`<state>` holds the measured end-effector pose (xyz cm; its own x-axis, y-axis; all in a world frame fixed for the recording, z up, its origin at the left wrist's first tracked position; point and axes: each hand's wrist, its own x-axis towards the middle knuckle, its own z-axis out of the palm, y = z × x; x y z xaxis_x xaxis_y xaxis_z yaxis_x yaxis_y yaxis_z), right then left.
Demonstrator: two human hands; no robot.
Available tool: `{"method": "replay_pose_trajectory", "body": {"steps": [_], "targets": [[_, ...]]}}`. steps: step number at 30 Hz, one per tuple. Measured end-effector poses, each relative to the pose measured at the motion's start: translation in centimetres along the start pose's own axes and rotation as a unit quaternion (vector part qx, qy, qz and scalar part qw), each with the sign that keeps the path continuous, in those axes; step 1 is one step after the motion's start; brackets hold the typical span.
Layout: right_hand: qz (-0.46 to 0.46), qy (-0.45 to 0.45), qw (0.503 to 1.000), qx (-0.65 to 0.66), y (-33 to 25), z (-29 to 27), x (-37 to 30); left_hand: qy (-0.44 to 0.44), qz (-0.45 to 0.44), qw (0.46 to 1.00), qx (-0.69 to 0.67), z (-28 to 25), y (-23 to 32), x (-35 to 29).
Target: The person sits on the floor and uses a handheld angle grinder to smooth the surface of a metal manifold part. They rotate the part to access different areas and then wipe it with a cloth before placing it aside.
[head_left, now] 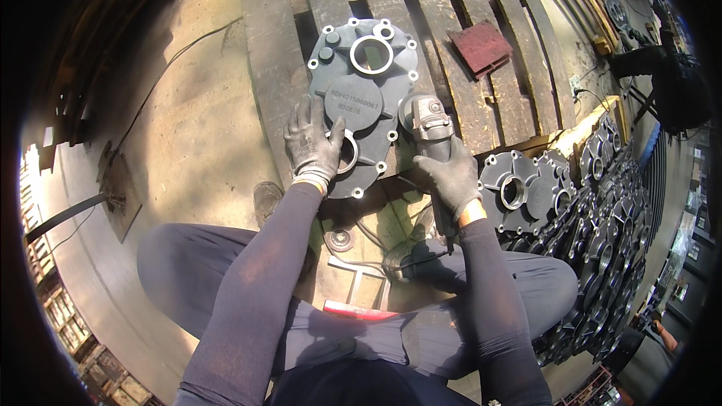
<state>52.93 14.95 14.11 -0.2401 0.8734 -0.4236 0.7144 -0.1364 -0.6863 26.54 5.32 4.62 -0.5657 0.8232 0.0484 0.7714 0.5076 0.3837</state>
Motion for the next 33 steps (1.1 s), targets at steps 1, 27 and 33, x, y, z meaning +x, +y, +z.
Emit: {"method": "replay_pose_trajectory", "body": {"steps": [1, 27, 33], "targets": [[-0.003, 0.000, 1.000, 0.003, 0.2, 0.1, 0.2, -0.006, -0.002, 1.000, -0.003, 0.0, 0.0, 0.1], [0.035, 0.019, 0.999, -0.020, 1.5, -1.1, -0.2, 0.019, 0.013, 1.000, -0.004, 0.4, -0.4, 0.1], [0.000, -0.004, 1.000, -0.012, 0.9, -0.1, 0.5, 0.021, 0.014, 1.000, -0.007, 0.4, -0.3, 0.0]]}}
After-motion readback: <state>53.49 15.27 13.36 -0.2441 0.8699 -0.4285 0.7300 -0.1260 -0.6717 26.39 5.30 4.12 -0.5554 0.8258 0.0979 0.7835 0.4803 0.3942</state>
